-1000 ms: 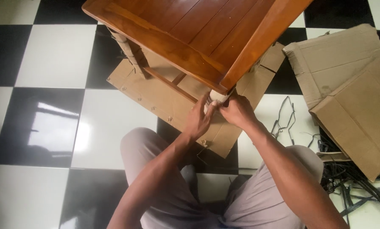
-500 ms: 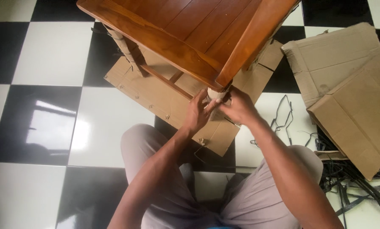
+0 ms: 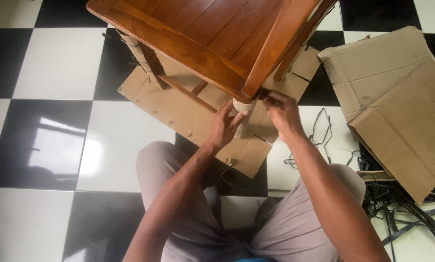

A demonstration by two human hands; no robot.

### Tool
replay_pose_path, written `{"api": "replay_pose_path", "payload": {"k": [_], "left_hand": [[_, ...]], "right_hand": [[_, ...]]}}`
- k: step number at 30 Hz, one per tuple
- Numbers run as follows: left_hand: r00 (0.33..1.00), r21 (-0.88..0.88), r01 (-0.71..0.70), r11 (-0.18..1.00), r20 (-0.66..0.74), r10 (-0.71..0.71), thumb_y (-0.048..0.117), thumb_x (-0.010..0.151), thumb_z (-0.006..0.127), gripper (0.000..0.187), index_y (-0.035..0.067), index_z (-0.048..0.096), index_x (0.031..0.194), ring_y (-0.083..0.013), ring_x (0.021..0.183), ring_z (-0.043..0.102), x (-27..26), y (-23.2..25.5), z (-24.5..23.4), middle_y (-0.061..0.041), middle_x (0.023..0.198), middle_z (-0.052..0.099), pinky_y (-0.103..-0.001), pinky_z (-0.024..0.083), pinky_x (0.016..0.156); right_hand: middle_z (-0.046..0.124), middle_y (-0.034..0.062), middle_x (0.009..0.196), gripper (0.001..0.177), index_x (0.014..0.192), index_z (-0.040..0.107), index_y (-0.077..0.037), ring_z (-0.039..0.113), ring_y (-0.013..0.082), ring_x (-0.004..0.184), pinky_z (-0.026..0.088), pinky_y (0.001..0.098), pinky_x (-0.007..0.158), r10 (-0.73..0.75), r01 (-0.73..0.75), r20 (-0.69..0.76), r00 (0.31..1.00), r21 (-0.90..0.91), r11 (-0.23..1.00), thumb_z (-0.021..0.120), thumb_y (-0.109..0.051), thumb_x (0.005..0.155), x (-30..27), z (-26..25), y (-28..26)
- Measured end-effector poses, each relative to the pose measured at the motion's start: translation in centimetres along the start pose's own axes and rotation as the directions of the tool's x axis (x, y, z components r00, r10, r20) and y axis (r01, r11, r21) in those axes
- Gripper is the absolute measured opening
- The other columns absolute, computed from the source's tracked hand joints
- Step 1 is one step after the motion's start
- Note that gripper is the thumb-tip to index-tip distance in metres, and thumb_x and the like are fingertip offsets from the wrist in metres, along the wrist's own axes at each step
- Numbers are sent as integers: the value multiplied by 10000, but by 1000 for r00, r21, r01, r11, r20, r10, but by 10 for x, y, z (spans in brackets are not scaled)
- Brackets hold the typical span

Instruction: Wrapping a wooden chair leg with cardboard and securing it with wire

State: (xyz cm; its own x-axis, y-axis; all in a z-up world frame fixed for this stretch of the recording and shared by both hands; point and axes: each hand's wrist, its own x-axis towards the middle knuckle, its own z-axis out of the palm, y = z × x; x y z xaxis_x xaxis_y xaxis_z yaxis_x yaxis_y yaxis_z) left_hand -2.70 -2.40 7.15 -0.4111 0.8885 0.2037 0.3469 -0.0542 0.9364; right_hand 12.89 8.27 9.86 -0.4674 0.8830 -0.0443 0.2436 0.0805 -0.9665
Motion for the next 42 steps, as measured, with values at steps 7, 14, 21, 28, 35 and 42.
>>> {"api": "replay_pose_path", "payload": {"k": [7,14,21,28,35,42], "left_hand": [[1000,57,-9,998,16,8,386,968,719,396,40,610,1129,-485,985,665,4,-3,-2,-253,1039,631,-547,582,732],[994,-29,111,993,-13,-111,367,818,878,791,34,494,1423,-474,1123,676,12,3,-17,-285,1241,667,-539,597,886],[970,-91,210,973,-107,-219,350,628,1019,1023,116,450,1445,-337,982,722,20,2,-19,-204,1317,580,-374,631,800],[954,-262,282,923,-26,-299,249,619,1006,1145,152,350,1553,-348,1024,721,19,20,-25,-227,1467,460,-400,647,813],[949,-602,252,758,-1,-316,113,881,597,751,37,330,1578,-242,1050,648,24,3,-33,-171,1341,550,-306,549,802],[978,-605,155,781,-19,-209,-63,823,704,462,100,674,1255,-171,903,699,34,-52,-15,-60,1037,707,-285,598,747]], "right_hand": [[691,31,764,134,979,734,-89,665,123,713,516,322,735,52,-53,71,996,6,999,601,-83,967,-17,11,-35],[606,331,1245,584,1357,545,45,663,357,983,538,491,841,-80,106,225,971,-104,989,735,-103,825,-10,16,-13],[534,347,1370,638,1375,442,70,601,479,1189,559,503,963,-194,215,284,939,-43,976,798,-42,858,-17,20,-57],[678,281,1179,602,1228,483,-34,675,489,1096,582,582,951,-83,90,35,996,-355,931,815,-360,847,-9,48,-43],[668,329,1029,634,1162,539,3,664,550,1021,575,658,783,-314,275,-110,943,-276,921,881,-349,762,-10,63,-19],[708,232,948,585,1134,583,-80,719,461,927,611,555,670,-328,277,-172,929,-266,923,914,-331,722,-6,65,-9]]}}
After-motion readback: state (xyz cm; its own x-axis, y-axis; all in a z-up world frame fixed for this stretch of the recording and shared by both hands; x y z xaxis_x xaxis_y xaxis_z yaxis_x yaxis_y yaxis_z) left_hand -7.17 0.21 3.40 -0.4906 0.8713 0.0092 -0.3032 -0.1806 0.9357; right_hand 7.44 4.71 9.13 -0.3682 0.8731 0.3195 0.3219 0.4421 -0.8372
